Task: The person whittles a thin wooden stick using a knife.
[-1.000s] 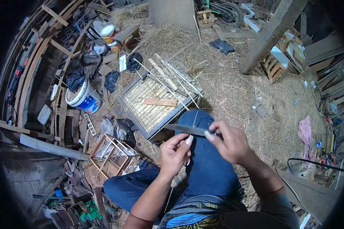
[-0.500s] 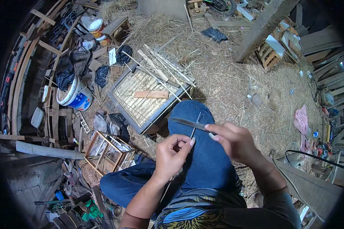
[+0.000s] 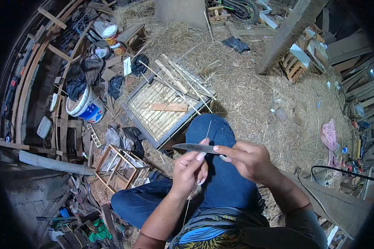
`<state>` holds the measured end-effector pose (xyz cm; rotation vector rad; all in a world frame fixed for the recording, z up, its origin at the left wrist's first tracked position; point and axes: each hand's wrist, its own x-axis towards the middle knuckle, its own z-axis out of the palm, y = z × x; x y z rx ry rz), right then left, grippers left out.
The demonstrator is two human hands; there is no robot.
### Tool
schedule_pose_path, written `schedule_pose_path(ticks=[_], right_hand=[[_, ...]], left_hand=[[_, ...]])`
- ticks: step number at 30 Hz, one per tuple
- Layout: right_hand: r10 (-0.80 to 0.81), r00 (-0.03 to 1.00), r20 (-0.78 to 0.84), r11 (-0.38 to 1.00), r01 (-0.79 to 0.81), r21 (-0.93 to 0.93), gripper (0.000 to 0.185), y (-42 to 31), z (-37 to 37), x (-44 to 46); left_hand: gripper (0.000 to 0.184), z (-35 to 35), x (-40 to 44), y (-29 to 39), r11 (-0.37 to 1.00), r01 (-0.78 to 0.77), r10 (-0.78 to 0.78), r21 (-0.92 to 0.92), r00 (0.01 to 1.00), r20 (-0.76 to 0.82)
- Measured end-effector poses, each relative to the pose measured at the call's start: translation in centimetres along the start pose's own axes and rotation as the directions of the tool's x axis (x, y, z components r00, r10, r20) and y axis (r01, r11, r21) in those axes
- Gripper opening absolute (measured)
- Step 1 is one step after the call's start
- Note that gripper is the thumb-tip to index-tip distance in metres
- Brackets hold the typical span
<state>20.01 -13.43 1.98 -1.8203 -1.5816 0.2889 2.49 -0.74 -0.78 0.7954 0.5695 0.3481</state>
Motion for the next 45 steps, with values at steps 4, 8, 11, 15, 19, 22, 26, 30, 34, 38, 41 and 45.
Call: schedule_pose_path(ticks=[4, 8, 11, 15, 19, 22, 26, 30, 34, 38, 41, 45], right_hand=[[-0.009, 0.999, -0.031, 1.0, 0.01, 0.012, 0.041, -0.4, -0.1, 0.2], [-0.03, 0.999, -0.041, 0.999, 0.031, 0.008, 0.041, -0.7, 0.1, 0.2], [-0.038, 0.998, -0.055, 0.999, 0.038, 0.008, 0.041, -0.8, -0.1, 0.3], [-0.023, 0.999, -0.046, 1.0, 0.022, -0.015, 0.04, -0.5, -0.4, 0.6], [0.102, 0.987, -0.127, 0.991, -0.112, -0.074, 0.044, 0.1, -1.2, 1.1], [0.052, 0.991, -0.12, 0.998, -0.056, -0.03, 0.041, -0.5, -1.2, 0.9], [-0.085, 0.996, -0.035, 0.996, 0.083, -0.033, 0.043, -1.6, -0.1, 1.2], [-0.072, 0.995, -0.067, 0.996, 0.068, -0.058, 0.043, -0.9, -0.3, 1.3], [0.037, 0.976, -0.212, 0.987, -0.068, -0.142, 0.044, 0.6, -1.9, 2.1], [-0.027, 0.99, -0.138, 0.999, 0.024, -0.029, 0.043, -1.9, -1.3, 1.5], [-0.09, 0.995, -0.046, 0.996, 0.09, 0.007, 0.043, -2.0, 0.0, 1.2], [-0.072, 0.996, -0.057, 0.997, 0.072, 0.01, 0.043, -1.1, 0.0, 1.4]], left_hand=[[0.043, 0.0, -0.3, 0.0, 0.996, 0.0, 0.006, -0.095, 0.998, 0.058], [0.044, 0.6, -0.4, 0.0, 0.999, -0.022, 0.021, 0.039, 1.0, 0.007], [0.046, 0.6, -0.4, 0.0, 0.998, -0.02, 0.021, 0.06, 1.0, -0.022], [0.046, 0.4, -0.5, 0.5, 0.998, 0.03, -0.029, 0.056, 1.0, -0.009], [0.046, 0.0, -0.6, 0.5, 0.999, 0.041, -0.041, 0.006, 0.999, -0.013], [0.047, 0.2, -0.8, 0.5, 1.0, 0.024, -0.025, -0.016, 0.999, -0.021], [0.049, -1.1, -0.7, 0.0, 0.982, 0.001, 0.037, -0.188, 0.98, 0.197], [0.05, -0.2, -1.3, 1.2, 0.992, 0.012, 0.011, -0.127, 0.984, 0.176], [0.05, -0.7, -1.8, 0.9, 0.994, 0.006, 0.013, -0.11, 0.986, 0.166], [0.049, -0.4, -1.2, 1.0, 0.993, 0.047, -0.043, -0.112, 0.998, 0.043], [0.048, -0.2, -1.4, 1.4, 0.996, 0.049, -0.041, -0.072, 0.994, 0.101], [0.049, -0.4, -1.3, 1.5, 0.992, 0.088, -0.075, -0.085, 0.987, 0.143]])
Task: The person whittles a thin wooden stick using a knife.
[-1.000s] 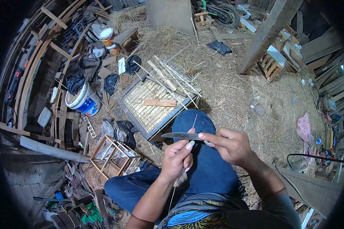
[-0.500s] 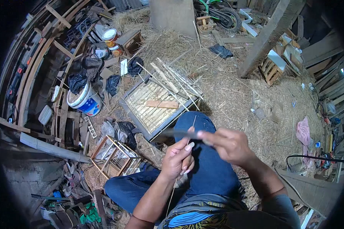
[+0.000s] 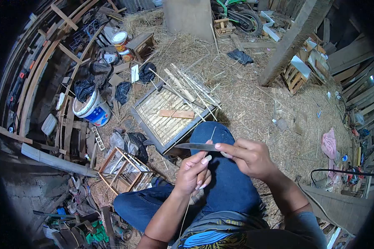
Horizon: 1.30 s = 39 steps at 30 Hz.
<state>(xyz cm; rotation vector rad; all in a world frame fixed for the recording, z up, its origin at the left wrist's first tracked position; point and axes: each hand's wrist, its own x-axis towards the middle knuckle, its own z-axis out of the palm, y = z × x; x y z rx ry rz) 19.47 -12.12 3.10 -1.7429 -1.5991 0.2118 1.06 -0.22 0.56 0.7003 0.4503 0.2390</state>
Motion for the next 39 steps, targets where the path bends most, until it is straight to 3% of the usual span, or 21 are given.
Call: schedule_pose_path(ticks=[3, 5, 7, 9, 11, 13, 18, 24, 26, 29, 31, 34, 36, 39], right_hand=[[-0.036, 0.999, -0.007, 0.997, 0.036, -0.065, 0.042, 0.8, -0.1, 0.4], [0.061, 0.992, -0.115, 0.98, -0.081, -0.18, 0.041, 1.6, -0.2, 0.5], [0.118, 0.985, -0.127, 0.974, -0.14, -0.179, 0.04, 1.6, -1.3, 1.0], [0.049, 0.993, -0.107, 0.992, -0.061, -0.11, 0.04, 0.6, -1.2, 0.7], [0.01, 0.991, -0.131, 0.999, -0.015, -0.033, 0.041, -0.4, -0.5, 0.7], [-0.08, 0.996, -0.043, 0.997, 0.08, 0.007, 0.045, -1.2, -0.1, 0.6], [-0.063, 0.998, 0.016, 0.998, 0.063, -0.014, 0.045, -0.8, 0.6, 0.2], [-0.134, 0.99, -0.034, 0.99, 0.132, -0.045, 0.046, 0.9, 0.3, 0.5], [0.031, 0.995, -0.091, 0.98, -0.048, -0.194, 0.047, 2.1, -0.3, 0.2], [0.022, 0.988, -0.155, 0.989, -0.045, -0.142, 0.049, 2.2, -1.5, 0.6], [0.03, 0.993, -0.113, 0.992, -0.043, -0.115, 0.049, 0.8, -1.2, 0.1], [-0.077, 0.995, -0.056, 0.996, 0.074, -0.039, 0.047, -0.8, 0.3, 0.0], [-0.078, 0.996, -0.031, 0.996, 0.077, -0.049, 0.046, -1.4, 0.6, 0.0], [-0.074, 0.997, 0.003, 0.995, 0.074, -0.063, 0.045, -1.3, 0.8, -0.1]], left_hand=[[0.049, 0.0, 0.2, 0.0, 1.0, 0.006, -0.006, -0.017, 1.0, -0.023], [0.049, -0.1, 0.0, 0.0, 1.0, 0.014, -0.014, 0.002, 0.998, -0.06], [0.05, -0.6, -0.2, -0.6, 0.999, -0.004, 0.007, 0.054, 0.997, -0.072], [0.05, -1.0, -0.3, -1.0, 0.995, -0.012, 0.021, 0.101, 0.996, -0.091], [0.046, -1.1, 0.1, -0.7, 0.999, -0.036, 0.037, 0.012, 0.999, -0.024], [0.049, -0.3, 0.0, -0.2, 0.999, -0.034, 0.034, -0.025, 0.999, 0.004], [0.053, 0.0, -0.6, 0.7, 0.992, 0.026, -0.011, -0.121, 0.993, 0.118], [0.052, -0.2, -0.5, 0.9, 0.972, 0.071, -0.033, -0.223, 0.985, 0.17], [0.052, -0.3, -0.7, 0.8, 0.973, 0.067, -0.029, -0.22, 0.985, 0.169], [0.048, -0.4, -1.1, 0.7, 0.984, 0.041, -0.014, -0.171, 0.988, 0.156], [0.046, -0.5, -0.4, 0.1, 0.998, -0.044, 0.045, 0.039, 0.998, -0.032], [0.044, -1.1, 0.2, -1.0, 0.987, -0.104, 0.115, 0.124, 0.99, -0.084], [0.043, -0.4, 0.3, -0.8, 0.965, -0.114, 0.151, 0.235, 0.978, -0.144], [0.043, -0.2, 0.1, -0.6, 0.964, -0.099, 0.137, 0.248, 0.98, -0.143]])
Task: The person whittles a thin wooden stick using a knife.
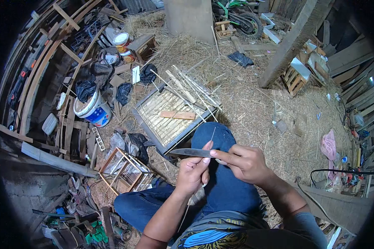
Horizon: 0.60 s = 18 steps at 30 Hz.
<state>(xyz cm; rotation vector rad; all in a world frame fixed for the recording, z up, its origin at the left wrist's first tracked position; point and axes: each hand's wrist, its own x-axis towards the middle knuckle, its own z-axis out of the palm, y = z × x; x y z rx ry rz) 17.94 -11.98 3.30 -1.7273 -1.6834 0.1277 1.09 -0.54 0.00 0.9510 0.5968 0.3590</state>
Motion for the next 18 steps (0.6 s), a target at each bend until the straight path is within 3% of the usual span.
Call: schedule_pose_path(ticks=[1, 3, 6, 8, 9, 10, 13, 17, 18], right_hand=[[-0.013, 1.0, -0.006, 1.0, 0.013, -0.007, 0.046, 0.2, 0.1, -0.1], [-0.028, 1.0, -0.012, 0.999, 0.028, -0.016, 0.046, 0.5, 0.1, -0.2], [-0.068, 0.997, -0.044, 0.998, 0.067, -0.022, 0.047, 1.5, 0.0, -0.3], [0.072, 0.992, -0.107, 0.981, -0.089, -0.171, 0.048, 3.2, -0.3, -0.4], [0.09, 0.973, -0.214, 0.985, -0.12, -0.128, 0.051, 3.6, -1.1, 0.2], [0.089, 0.973, -0.215, 0.985, -0.117, -0.126, 0.051, 3.3, -1.3, 0.3], [0.071, 0.992, -0.103, 0.996, -0.076, -0.045, 0.05, 1.6, -1.5, -0.2], [-0.009, 1.0, -0.018, 0.999, 0.008, -0.031, 0.047, 0.2, -0.2, -0.4], [-0.01, 1.0, -0.019, 1.0, 0.009, -0.03, 0.047, 0.1, -0.3, -0.3]], left_hand=[[0.043, 0.0, -0.1, 0.2, 1.0, 0.004, -0.004, 0.004, 1.0, 0.002], [0.047, -0.1, -0.4, 1.1, 0.978, 0.132, -0.108, -0.161, 0.982, 0.152], [0.045, 0.0, -0.5, 1.5, 0.933, 0.221, -0.168, -0.283, 0.966, 0.198], [0.044, -0.7, -0.8, 0.7, 0.912, 0.21, -0.117, -0.353, 0.957, 0.267], [0.043, -1.0, -0.8, 0.6, 0.884, 0.204, -0.06, -0.42, 0.942, 0.331], [0.043, -1.0, -0.8, 0.5, 0.885, 0.201, -0.059, -0.419, 0.943, 0.329], [0.043, -0.2, -0.6, -0.4, 0.985, 0.06, -0.06, -0.161, 0.998, 0.002], [0.042, -0.8, -0.2, -0.8, 0.999, 0.053, -0.054, 0.012, 0.997, 0.055], [0.042, -0.8, -0.3, -0.7, 0.994, 0.096, -0.092, -0.056, 0.993, 0.077]])
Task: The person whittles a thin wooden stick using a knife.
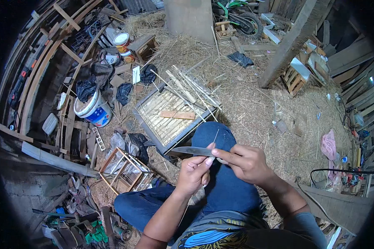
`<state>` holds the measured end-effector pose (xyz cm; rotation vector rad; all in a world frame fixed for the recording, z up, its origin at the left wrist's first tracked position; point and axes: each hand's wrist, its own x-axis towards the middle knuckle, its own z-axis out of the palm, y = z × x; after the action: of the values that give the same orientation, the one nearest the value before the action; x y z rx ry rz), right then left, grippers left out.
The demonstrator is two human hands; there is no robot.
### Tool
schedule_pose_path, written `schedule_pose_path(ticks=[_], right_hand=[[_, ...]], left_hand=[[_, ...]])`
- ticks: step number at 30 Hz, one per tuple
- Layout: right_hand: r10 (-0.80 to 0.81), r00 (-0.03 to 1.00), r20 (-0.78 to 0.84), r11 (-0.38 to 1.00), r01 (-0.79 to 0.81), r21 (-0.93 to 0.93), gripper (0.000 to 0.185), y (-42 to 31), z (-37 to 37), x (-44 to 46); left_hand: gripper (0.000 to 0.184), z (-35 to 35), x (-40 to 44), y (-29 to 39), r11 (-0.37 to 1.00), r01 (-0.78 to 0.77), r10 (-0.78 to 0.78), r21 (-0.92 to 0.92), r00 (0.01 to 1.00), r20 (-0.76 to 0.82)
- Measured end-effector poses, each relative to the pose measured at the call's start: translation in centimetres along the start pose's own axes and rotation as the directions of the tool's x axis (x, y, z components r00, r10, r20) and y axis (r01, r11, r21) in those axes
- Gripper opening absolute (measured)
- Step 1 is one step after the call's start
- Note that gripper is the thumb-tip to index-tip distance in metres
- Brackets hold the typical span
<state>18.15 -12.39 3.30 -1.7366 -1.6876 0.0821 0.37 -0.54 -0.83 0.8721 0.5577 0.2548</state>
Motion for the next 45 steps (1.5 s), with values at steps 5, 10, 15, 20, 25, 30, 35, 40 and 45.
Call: schedule_pose_path(ticks=[5, 10, 15, 20, 25, 30, 35, 40, 45], right_hand=[[0.161, 0.984, -0.071, 0.975, -0.17, -0.143, 0.046, 1.5, -1.0, 0.1], [0.019, 0.992, -0.127, 1.0, -0.018, 0.01, 0.047, 0.3, -0.7, 0.0], [0.0, 1.0, 0.003, 1.0, 0.0, 0.005, 0.043, -0.3, -0.3, -0.2], [-0.025, 0.998, -0.051, 0.999, 0.023, -0.024, 0.045, 1.6, 0.3, -0.3], [0.09, 0.991, -0.1, 0.988, -0.101, -0.113, 0.043, 2.5, -0.8, -0.1], [-0.044, 0.998, -0.053, 0.999, 0.044, 0.005, 0.042, 0.2, 0.4, 0.0], [0.022, 0.999, -0.029, 1.0, -0.022, -0.008, 0.044, 0.9, 0.3, 0.0], [0.032, 0.999, -0.029, 0.987, -0.036, -0.153, 0.042, 2.6, 0.4, 0.1], [0.117, 0.985, -0.127, 0.989, -0.128, -0.077, 0.043, 3.6, -0.6, 0.3]], left_hand=[[0.039, 1.2, -0.9, 0.7, 0.979, 0.03, -0.023, -0.203, 0.999, 0.038], [0.037, 0.0, -0.2, -0.2, 1.0, -0.007, 0.007, -0.01, 1.0, 0.017], [0.04, 1.5, -0.5, 1.0, 0.999, 0.022, -0.023, -0.041, 0.999, -0.032], [0.042, 1.4, -0.5, 1.6, 0.98, 0.096, -0.092, -0.173, 0.995, 0.03], [0.043, 1.3, -0.5, 1.0, 0.982, 0.089, -0.095, -0.166, 0.995, -0.029], [0.046, 1.2, -0.4, 1.1, 0.986, 0.1, -0.096, -0.135, 0.995, 0.041], [0.042, 1.3, -0.7, 1.5, 0.97, 0.096, -0.077, -0.224, 0.993, 0.09], [0.046, 0.9, -0.4, 1.3, 0.972, 0.116, -0.106, -0.206, 0.992, 0.063], [0.051, 0.4, -0.9, 1.1, 0.978, 0.119, -0.119, -0.172, 0.993, 0.012]])
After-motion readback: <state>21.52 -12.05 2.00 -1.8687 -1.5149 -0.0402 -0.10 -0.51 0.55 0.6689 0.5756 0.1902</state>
